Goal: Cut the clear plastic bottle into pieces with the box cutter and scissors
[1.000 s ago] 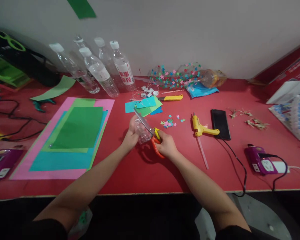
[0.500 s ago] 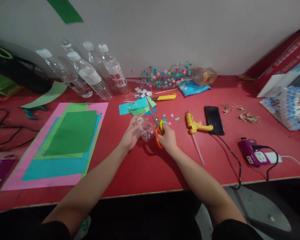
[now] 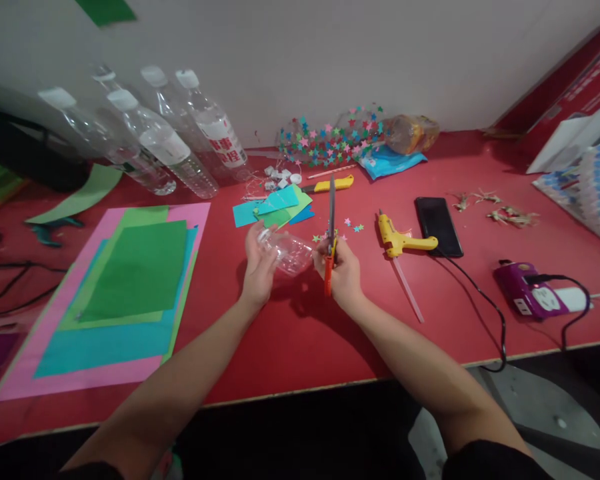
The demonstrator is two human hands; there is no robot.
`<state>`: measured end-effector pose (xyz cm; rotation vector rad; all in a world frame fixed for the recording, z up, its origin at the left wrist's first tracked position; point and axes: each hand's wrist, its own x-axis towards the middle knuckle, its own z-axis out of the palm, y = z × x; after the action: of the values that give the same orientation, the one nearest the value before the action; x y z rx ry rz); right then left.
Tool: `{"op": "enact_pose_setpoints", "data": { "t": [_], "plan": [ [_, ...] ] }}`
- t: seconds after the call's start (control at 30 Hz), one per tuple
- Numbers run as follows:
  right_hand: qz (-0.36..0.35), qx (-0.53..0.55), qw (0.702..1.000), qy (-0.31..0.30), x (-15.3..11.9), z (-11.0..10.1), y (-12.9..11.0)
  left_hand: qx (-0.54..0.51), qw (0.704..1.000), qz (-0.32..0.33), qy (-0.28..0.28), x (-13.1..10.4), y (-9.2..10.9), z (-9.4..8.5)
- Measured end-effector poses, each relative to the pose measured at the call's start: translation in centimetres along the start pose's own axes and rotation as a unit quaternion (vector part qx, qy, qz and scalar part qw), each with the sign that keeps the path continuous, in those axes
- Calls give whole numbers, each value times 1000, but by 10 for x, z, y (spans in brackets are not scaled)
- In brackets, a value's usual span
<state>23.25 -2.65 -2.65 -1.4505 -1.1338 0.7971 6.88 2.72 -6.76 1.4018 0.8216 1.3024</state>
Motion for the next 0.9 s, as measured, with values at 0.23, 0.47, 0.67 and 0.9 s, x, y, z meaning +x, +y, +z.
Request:
{"op": "enact_pose_setpoints", "data": {
  "t": [0.23, 0.47, 0.67, 0.9],
  "plan": [
    [6, -2, 1000, -26, -2, 2, 1, 4, 1000, 29, 5, -3, 3, 6],
    [28, -19, 997, -74, -9, 11, 11, -11, 1000, 6, -22, -10, 8, 12],
    [4, -44, 996, -83, -13, 13, 7, -37, 999, 6, 15, -11, 3, 14],
    [-10, -200, 971, -127, -20, 18, 1, -112, 990, -61, 64, -8, 7, 21]
  ]
}}
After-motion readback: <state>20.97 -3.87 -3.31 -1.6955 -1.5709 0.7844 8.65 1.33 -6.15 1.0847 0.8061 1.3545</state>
